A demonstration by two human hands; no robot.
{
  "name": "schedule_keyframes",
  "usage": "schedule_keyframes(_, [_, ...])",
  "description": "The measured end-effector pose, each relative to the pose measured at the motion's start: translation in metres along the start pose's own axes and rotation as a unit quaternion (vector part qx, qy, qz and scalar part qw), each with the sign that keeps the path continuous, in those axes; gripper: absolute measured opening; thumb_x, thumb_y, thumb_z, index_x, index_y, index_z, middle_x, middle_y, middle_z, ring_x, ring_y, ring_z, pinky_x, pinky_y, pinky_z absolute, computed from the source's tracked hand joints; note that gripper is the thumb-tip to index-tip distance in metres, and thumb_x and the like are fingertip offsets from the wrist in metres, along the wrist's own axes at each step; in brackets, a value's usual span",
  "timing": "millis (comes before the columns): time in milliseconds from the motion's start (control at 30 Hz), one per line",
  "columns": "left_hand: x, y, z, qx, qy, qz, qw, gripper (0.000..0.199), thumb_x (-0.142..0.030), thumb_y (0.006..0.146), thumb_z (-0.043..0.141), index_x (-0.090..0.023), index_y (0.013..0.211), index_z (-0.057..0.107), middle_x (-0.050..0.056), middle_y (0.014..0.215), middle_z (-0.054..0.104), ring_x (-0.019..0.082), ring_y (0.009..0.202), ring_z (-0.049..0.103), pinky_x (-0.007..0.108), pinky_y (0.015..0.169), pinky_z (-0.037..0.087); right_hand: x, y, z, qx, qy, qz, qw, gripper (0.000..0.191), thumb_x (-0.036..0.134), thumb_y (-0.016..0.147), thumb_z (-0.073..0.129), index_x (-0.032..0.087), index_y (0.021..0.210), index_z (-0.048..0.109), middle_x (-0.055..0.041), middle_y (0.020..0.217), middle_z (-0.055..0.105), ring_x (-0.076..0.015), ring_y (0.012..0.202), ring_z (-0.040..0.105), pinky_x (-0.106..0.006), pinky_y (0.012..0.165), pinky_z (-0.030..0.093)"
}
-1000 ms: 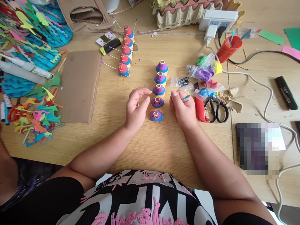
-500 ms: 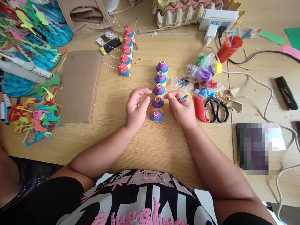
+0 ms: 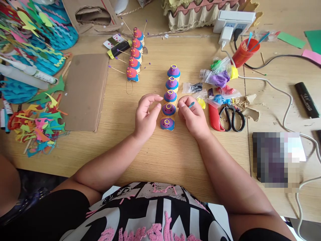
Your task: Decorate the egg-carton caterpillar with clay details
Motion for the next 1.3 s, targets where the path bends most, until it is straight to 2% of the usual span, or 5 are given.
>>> schedule_keyframes(133, [-0.007, 0.001, -0.001, 0.015, 0.013, 0.025, 0.999, 0.016, -0.038, 0.105, 0.061, -0.027, 0.111, 0.071, 0.006, 0.117, 0.074, 0.023, 0.123, 0.067, 0.042, 0.116, 0.05, 0.001, -0.001, 0.0, -0.004, -0.034, -0.008, 0.999, 0.047, 0.067, 0.082, 0.083, 0.025, 0.088, 0.063, 0.0058, 0.062, 0.049, -0.0104, 0.052, 0.037, -0.029, 0.05, 0.026])
schedule_keyframes(467, [-0.023, 0.0, 0.003, 0.068, 0.064, 0.12, 0.988, 0.018, -0.042, 0.097, 0.075, -0.029, 0.108, 0.077, 0.005, 0.12, 0.072, 0.023, 0.123, 0.063, 0.044, 0.119, 0.046, 0.008, -0.005, -0.002, -0.028, -0.097, -0.042, 0.994, 0.051, 0.069, 0.089, 0.074, 0.024, 0.071, 0.06, 0.0022, 0.061, 0.052, -0.0128, 0.058, 0.042, -0.031, 0.056, 0.034])
schedule_keyframes(800, [-0.019, -0.001, 0.005, 0.061, 0.107, 0.133, 0.984, 0.014, -0.042, 0.097, 0.074, -0.03, 0.099, 0.081, 0.004, 0.115, 0.074, 0.023, 0.125, 0.06, 0.048, 0.123, 0.046, 0.019, -0.005, 0.007, 0.01, -0.139, -0.085, 0.987, 0.055, 0.07, 0.09, 0.073, 0.022, 0.067, 0.058, 0.0033, 0.061, 0.05, -0.0115, 0.059, 0.042, -0.03, 0.061, 0.04])
schedule_keyframes(1067, [-0.018, 0.001, 0.003, 0.045, 0.078, 0.137, 0.986, 0.007, -0.034, 0.097, 0.075, -0.031, 0.095, 0.08, 0.002, 0.109, 0.074, 0.022, 0.121, 0.062, 0.048, 0.123, 0.047, 0.016, -0.004, 0.008, 0.041, -0.107, -0.047, 0.992, 0.048, 0.068, 0.086, 0.078, 0.022, 0.077, 0.068, 0.0008, 0.07, 0.063, -0.0119, 0.063, 0.051, -0.028, 0.062, 0.044])
schedule_keyframes(1300, [-0.018, 0.002, 0.002, 0.05, 0.086, 0.116, 0.988, 0.012, -0.034, 0.099, 0.073, -0.031, 0.108, 0.081, 0.004, 0.113, 0.074, 0.021, 0.12, 0.065, 0.046, 0.122, 0.049, 0.006, -0.002, 0.004, 0.017, -0.029, -0.015, 0.999, 0.043, 0.062, 0.081, 0.086, 0.023, 0.08, 0.067, 0.0037, 0.066, 0.057, -0.0116, 0.061, 0.05, -0.027, 0.059, 0.043])
Point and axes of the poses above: each hand's wrist, its own y-axis towards the middle knuckle, its own z-axis out of the palm, x = y × z, the point moved 4 cm from there along y, towards the middle knuckle
